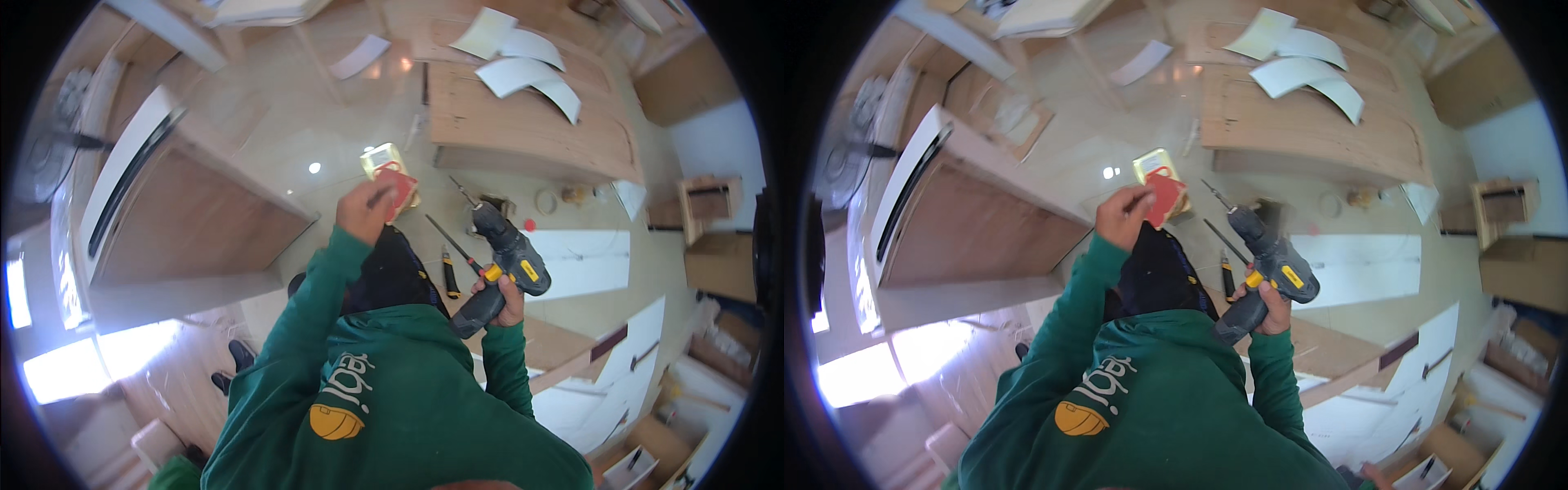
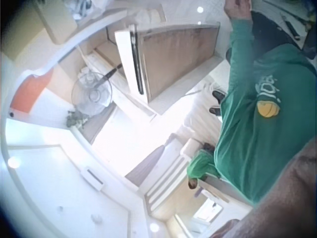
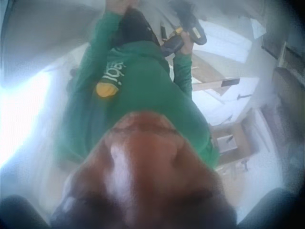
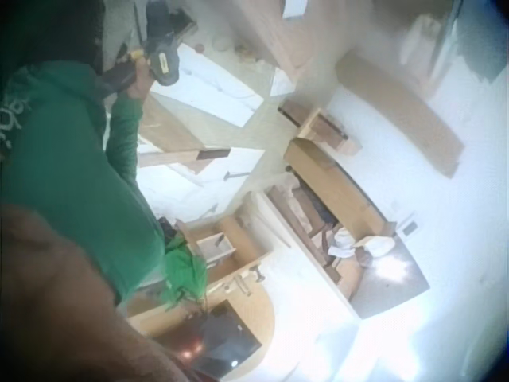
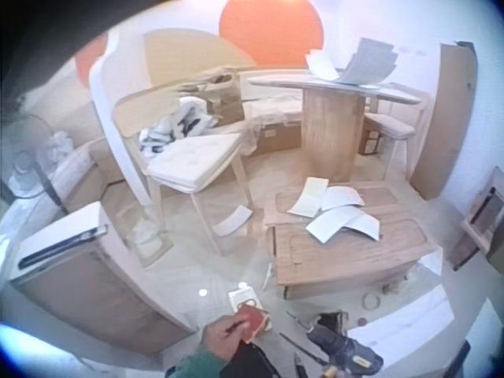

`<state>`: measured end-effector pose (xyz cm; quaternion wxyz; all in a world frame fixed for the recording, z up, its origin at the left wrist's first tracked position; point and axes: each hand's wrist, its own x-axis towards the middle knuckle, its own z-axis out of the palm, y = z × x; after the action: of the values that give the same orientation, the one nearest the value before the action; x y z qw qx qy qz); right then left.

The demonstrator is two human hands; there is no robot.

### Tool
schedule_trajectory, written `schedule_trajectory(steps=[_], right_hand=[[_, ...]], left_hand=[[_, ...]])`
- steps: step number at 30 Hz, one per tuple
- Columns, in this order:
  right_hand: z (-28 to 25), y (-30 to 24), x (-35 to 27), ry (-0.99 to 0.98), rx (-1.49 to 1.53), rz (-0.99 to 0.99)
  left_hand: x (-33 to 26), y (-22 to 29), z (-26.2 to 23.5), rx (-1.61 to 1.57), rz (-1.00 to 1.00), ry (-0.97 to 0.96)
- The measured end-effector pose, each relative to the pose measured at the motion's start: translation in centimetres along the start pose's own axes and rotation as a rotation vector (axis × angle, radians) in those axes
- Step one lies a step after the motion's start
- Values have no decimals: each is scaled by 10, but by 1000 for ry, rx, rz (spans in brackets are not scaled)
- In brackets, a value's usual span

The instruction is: The person assembles a wooden furniture unit by attaching metal brackets to a wooden panel using a cordless drill. They measure the panel with a tape measure, position the brackets, and secure them with screws. The person also handles various wooden panels and tools during the process.

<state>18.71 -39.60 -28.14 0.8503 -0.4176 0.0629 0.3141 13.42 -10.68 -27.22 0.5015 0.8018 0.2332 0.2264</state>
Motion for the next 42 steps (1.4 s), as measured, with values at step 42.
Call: schedule_trajectory(steps=[42], right_hand=[[160,-62,49,-521,-217,131]], left_hand=[[-55,218,-284,995,246,402]])
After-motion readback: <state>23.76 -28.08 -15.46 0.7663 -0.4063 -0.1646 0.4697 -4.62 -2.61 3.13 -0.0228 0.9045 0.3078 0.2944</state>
